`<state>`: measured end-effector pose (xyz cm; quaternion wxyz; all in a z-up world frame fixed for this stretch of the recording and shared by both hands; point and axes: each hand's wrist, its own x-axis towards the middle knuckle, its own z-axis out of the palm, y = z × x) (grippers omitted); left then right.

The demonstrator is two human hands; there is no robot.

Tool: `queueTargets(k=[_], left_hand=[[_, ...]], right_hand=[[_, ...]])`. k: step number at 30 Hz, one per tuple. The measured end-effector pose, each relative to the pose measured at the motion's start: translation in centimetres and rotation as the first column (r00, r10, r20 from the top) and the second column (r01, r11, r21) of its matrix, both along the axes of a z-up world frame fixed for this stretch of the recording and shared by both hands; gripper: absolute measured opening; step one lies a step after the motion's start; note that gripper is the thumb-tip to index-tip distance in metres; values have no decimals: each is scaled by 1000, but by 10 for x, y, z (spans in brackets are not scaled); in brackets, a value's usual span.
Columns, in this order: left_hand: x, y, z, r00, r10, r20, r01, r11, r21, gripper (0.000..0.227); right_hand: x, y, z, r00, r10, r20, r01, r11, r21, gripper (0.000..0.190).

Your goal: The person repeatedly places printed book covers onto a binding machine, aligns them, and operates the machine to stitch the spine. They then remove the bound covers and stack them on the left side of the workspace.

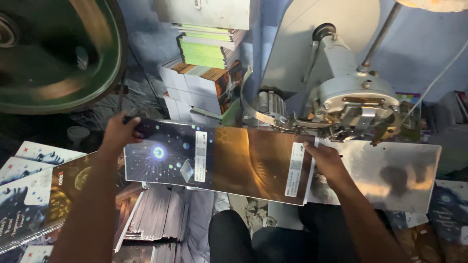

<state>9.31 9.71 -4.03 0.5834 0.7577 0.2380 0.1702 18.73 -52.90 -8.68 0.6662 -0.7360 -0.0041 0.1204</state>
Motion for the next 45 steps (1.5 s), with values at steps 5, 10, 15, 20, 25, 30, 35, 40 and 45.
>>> queueTargets(k=[5, 10, 15, 20, 25, 30, 35, 40, 45], left_hand=[[19, -30, -17, 1000, 27, -1, -27, 999, -24, 56], [18, -61, -27, 1000, -7, -13, 6, 998, -69, 46], [14, -78, -30, 1000, -18, 0, 18, 995, -103, 41], [13, -80, -33, 998, -59, 36, 62, 992, -114, 41], [18, -83, -37, 991, -118, 61, 125, 983, -134, 39], [21, -96, -37, 984, -130, 119, 148, 975, -166, 35], [19, -106, -33, 988, -128, 90, 138, 983, -118, 35], [16, -115, -31, 990, -108, 87, 119, 983, -137, 35], [13, -122, -24, 992, -93, 83, 104, 985, -141, 36]], right_hand=[[5, -30, 6, 997, -76, -26, 71, 987, -143, 45], [5, -58, 11, 998, -69, -12, 68, 996, -56, 44], [14, -78, 3, 999, -51, 2, 51, 991, -128, 53], [19, -87, 8, 999, -42, 19, 46, 964, -262, 56], [1, -85, 44, 995, -58, 75, 91, 828, -554, 62], [-22, -85, 65, 902, 37, 430, 369, 450, -813, 63], [-11, -101, 49, 639, 349, 685, 394, 617, -681, 62], [-7, -117, 30, 504, 462, 730, 466, 566, -680, 59], [-8, -120, 33, 538, 445, 716, 435, 581, -688, 63]])
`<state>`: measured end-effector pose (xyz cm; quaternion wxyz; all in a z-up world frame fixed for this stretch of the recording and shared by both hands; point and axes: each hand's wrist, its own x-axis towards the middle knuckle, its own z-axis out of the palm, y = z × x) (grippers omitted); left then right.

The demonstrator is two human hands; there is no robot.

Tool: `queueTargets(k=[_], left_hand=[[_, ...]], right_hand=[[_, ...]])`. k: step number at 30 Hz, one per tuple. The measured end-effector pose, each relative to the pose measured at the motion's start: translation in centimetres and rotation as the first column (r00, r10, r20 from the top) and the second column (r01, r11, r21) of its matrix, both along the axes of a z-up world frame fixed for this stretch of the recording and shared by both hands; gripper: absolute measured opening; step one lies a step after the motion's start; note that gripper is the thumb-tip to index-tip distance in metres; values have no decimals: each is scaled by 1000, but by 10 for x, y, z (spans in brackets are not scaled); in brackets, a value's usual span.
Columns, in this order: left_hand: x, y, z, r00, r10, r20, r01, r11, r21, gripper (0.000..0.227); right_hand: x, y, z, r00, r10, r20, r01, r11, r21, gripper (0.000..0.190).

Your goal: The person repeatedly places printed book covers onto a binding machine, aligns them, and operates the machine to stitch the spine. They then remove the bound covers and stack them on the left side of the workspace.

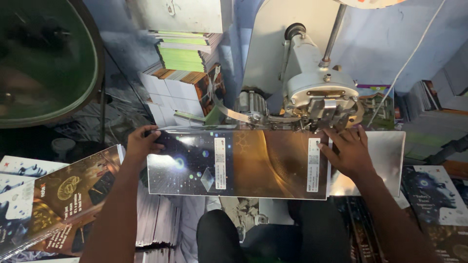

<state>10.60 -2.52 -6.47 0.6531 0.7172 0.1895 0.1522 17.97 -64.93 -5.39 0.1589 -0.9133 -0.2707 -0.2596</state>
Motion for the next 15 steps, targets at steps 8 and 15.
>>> queueTargets(k=[8, 15], left_hand=[[4, 0, -1, 999, 36, -13, -36, 999, 17, 38], [7, -8, -20, 984, 23, 177, -62, 974, 219, 31]], right_hand=[[0, -1, 5, 996, -44, -72, 41, 999, -31, 61], [8, -12, -1, 995, 43, 93, -42, 999, -20, 59]])
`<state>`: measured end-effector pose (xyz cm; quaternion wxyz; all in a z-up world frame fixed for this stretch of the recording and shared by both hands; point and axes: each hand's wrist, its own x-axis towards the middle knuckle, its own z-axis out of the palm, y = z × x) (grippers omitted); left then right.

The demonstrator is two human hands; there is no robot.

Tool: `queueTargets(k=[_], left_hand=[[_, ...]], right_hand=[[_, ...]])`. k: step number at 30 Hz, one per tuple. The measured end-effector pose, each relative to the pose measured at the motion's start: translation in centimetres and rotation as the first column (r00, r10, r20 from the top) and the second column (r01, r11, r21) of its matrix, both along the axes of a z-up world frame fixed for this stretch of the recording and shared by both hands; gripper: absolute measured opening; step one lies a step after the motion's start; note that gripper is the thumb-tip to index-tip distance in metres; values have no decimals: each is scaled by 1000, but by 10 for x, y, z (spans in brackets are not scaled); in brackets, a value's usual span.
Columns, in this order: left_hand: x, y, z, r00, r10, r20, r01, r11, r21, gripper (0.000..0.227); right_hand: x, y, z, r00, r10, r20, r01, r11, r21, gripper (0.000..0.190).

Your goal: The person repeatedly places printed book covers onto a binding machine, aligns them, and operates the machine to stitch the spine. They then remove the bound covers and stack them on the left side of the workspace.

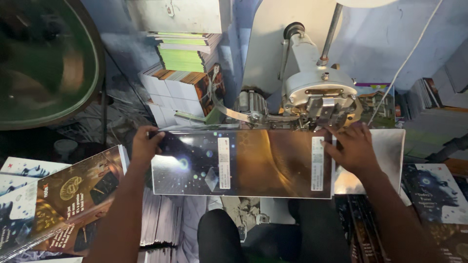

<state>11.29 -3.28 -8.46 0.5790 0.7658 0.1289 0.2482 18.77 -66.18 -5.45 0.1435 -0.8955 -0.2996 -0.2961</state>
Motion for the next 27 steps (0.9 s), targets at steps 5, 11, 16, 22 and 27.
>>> queueTargets(k=[5, 11, 16, 22, 27], left_hand=[[-8, -32, -2, 975, 221, -6, -198, 884, 424, 32], [-3, -61, 5, 970, 177, 166, -241, 778, 580, 29], [-6, -80, 5, 946, 250, 205, -323, 696, 641, 31], [-7, -87, 7, 951, 210, 225, -307, 697, 648, 30], [-3, -92, 7, 954, 263, 142, -292, 722, 627, 31]], right_hand=[[8, -22, -9, 977, -152, -153, 145, 988, -52, 57], [14, -47, -17, 988, -129, -83, 131, 991, 13, 64], [15, -60, -23, 985, -141, -101, 145, 989, 37, 63], [17, -63, -19, 978, -180, -102, 182, 983, 14, 63], [8, -64, -13, 980, -159, -119, 169, 983, 74, 63]])
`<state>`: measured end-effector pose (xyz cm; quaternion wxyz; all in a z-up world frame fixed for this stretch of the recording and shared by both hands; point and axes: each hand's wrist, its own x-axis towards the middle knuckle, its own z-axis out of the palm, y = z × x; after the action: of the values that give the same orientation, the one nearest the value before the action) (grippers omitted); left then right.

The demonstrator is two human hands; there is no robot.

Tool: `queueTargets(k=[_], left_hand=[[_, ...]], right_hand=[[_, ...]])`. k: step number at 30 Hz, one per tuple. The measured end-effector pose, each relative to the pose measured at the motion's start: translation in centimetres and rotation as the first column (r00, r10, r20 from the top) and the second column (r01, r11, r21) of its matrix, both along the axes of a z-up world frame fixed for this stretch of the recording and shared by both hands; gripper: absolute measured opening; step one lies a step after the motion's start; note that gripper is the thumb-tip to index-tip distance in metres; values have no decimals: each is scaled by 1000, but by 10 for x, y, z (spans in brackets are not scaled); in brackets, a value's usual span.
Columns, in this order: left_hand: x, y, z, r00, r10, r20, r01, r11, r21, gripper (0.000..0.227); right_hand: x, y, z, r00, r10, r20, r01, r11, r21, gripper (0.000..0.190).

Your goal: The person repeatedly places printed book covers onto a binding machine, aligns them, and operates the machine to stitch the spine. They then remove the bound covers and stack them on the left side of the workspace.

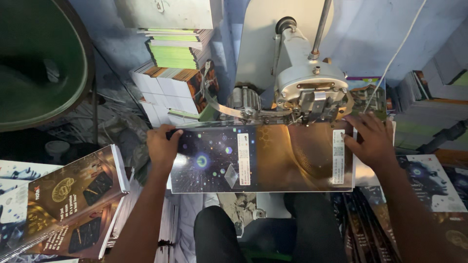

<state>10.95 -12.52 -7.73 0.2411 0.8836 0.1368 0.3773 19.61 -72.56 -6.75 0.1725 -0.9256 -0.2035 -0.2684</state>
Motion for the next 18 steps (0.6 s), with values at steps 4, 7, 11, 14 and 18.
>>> queueTargets(k=[4, 7, 11, 14, 18], left_hand=[[-1, -4, 3, 1000, 9, 4, -9, 1000, -6, 33], [-2, -6, 4, 1000, 27, -14, -27, 1000, -10, 33], [-2, -5, 0, 1000, 18, 2, -18, 1000, -1, 34], [3, -6, -1, 1000, -2, 24, 1, 1000, 19, 34], [4, -17, 1, 999, -25, 47, 25, 1000, -16, 34]], right_hand=[[-2, 1, 3, 1000, 12, 21, -12, 1000, 8, 63], [-2, 0, 2, 1000, 4, 10, -4, 1000, 2, 63], [-2, 3, 2, 1000, -2, 20, 2, 1000, 5, 63], [-6, 19, 1, 983, -162, 89, 169, 982, -82, 59], [-10, 51, 5, 989, -126, 71, 131, 989, -74, 41]])
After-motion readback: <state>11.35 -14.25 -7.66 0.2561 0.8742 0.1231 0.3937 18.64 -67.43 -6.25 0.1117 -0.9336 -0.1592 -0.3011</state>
